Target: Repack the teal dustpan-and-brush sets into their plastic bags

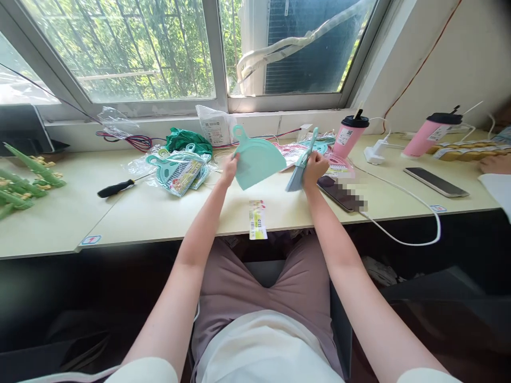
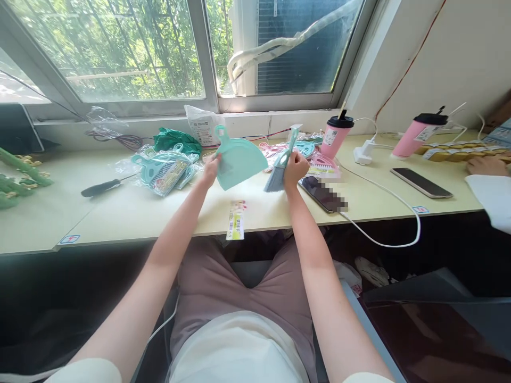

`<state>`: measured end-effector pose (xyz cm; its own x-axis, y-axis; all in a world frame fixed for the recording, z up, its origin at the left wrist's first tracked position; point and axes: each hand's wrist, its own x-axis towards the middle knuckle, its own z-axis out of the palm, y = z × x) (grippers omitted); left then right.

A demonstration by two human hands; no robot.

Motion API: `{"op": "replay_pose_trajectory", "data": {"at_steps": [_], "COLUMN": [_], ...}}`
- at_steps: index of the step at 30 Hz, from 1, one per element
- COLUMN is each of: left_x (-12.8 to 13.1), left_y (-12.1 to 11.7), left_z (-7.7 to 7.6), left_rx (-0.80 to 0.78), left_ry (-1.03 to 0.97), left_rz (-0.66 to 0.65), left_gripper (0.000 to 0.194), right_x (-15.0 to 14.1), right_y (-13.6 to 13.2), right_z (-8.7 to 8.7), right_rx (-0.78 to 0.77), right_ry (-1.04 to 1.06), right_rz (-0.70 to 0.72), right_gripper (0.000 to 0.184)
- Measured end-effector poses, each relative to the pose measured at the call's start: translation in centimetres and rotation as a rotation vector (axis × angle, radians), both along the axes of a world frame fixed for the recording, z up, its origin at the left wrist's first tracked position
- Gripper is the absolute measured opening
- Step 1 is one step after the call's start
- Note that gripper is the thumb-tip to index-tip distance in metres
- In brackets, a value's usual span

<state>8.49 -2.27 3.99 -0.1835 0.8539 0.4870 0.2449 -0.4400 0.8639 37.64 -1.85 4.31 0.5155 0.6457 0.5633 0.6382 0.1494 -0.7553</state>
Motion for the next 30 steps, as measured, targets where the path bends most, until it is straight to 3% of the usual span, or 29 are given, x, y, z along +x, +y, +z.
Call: {"op": "replay_pose_trajectory", "data": {"at_steps": [3,7,12,17,23,30], "left_x": [1.6,2.9,2.9,3.2,3.6,3.5], "left_y": [-0.7,-1.3,-1.9,-2.4,-2.8,-2.2], "left_z": [-0.1,-0.6,-1.4,-1.9,-1.7,-2.1], "left_rx": [-0.098,-0.173,-0.184,-0.23,-0.217,-0.188], "left_ry": [0.115,0.433,0.654,0.83,0.806,0.654], "left_rz": [-0.108,0.024,0.113,0.143,0.16,0.106], "left_gripper": [0.023,0.008,0.024,0.032,0.011,0.032], "right_x": [-0.6,-1.4,-0.9,0.0,0.5,1.2], "right_y": [-0.3,-0.2,0.3,0.8,1.8,1.9], "right_z": [-0.3,-1.5,-2.1,-2.6,-3.4,-3.0], "right_rx": [-0.091,-0.209,-0.327,-0.287,-0.218,-0.344], "right_ry": [-0.263,-0.517,-0.545,-0.458,-0.381,-0.294], "right_rz": [0.055,0.131,0.101,0.065,0.033,0.086], "right_gripper": [0.042,0.035,0.039,0.039,0.037,0.027]}}
